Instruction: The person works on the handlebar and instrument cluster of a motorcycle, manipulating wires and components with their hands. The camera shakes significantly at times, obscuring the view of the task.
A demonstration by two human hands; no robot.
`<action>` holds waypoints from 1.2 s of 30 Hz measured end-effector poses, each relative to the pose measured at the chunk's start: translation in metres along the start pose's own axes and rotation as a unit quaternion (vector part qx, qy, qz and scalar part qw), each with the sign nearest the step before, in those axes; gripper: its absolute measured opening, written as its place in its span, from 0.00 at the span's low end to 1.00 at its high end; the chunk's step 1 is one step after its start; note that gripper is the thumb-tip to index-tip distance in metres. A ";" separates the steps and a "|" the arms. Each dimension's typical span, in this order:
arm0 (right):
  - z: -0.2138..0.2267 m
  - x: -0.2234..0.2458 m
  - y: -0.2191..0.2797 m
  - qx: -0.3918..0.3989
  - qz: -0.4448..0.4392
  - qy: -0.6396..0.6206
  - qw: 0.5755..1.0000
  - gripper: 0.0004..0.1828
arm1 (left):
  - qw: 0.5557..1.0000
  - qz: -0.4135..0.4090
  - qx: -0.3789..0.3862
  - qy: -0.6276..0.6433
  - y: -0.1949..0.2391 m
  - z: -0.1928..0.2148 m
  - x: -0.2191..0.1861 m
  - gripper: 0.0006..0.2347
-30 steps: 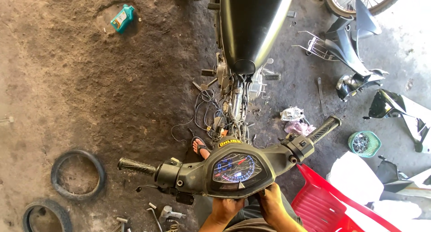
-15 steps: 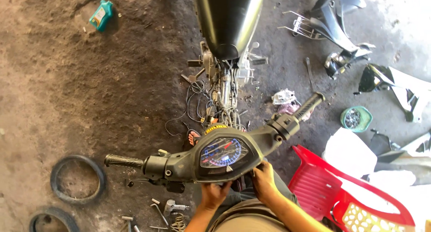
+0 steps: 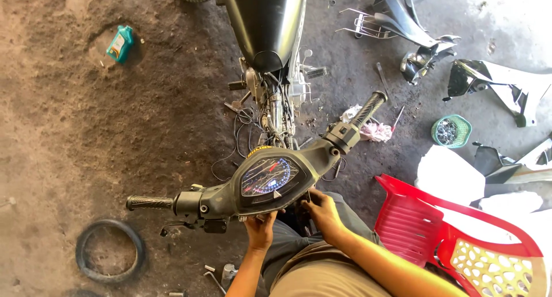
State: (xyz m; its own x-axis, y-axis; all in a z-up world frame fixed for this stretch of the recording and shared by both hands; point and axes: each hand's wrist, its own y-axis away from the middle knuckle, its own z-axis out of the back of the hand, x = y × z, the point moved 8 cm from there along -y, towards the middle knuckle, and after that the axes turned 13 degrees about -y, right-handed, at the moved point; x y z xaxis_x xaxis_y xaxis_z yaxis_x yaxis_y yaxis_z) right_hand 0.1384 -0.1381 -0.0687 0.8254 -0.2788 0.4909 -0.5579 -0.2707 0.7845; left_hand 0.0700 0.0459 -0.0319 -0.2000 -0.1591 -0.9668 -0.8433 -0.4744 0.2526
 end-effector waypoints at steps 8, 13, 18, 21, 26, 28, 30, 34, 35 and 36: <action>-0.022 -0.008 -0.005 0.021 0.036 0.002 0.999 0.06 | 1.000 -0.017 -0.022 -0.011 0.000 -0.008 -0.012 0.12; -0.022 -0.031 -0.008 -0.002 -0.025 -0.123 0.992 0.07 | 0.998 -0.043 -0.043 -0.012 0.000 0.002 0.001 0.12; -0.020 -0.025 -0.009 0.018 0.056 -0.009 0.998 0.09 | 0.999 -0.024 -0.035 -0.021 -0.003 0.007 0.010 0.12; -0.015 -0.025 -0.011 0.029 0.094 0.040 0.994 0.09 | 0.999 -0.044 -0.014 -0.008 -0.007 0.004 0.006 0.12; -0.022 0.014 0.014 0.022 0.219 0.217 0.951 0.11 | 0.999 -0.035 0.027 0.002 -0.011 0.006 0.016 0.14; -0.039 0.041 0.039 0.054 0.318 0.314 0.893 0.10 | 0.973 -0.086 0.068 -0.201 -0.014 -0.005 -0.002 0.11; -0.046 0.049 0.049 0.074 0.348 0.339 0.871 0.12 | 0.926 -0.197 0.058 -0.318 -0.017 -0.017 -0.053 0.11; -0.056 0.056 0.061 0.111 0.397 0.377 0.830 0.18 | 0.861 -0.274 0.107 -0.416 -0.016 -0.019 -0.058 0.11; -0.056 0.055 0.060 0.111 0.397 0.377 0.829 0.18 | 0.861 -0.274 0.107 -0.416 -0.017 -0.019 -0.062 0.11; -0.056 0.055 0.060 0.116 0.402 0.375 0.827 0.17 | 0.851 -0.283 0.113 -0.428 -0.016 -0.021 -0.067 0.11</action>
State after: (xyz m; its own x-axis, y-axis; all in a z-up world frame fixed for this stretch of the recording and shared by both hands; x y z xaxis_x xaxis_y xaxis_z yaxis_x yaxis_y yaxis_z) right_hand 0.1549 -0.1180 0.0260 -0.0476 0.1718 0.9840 -0.8823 -0.4690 0.0391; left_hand 0.1073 0.0457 0.0298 0.0620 0.7736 -0.6306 -0.9804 -0.0712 -0.1837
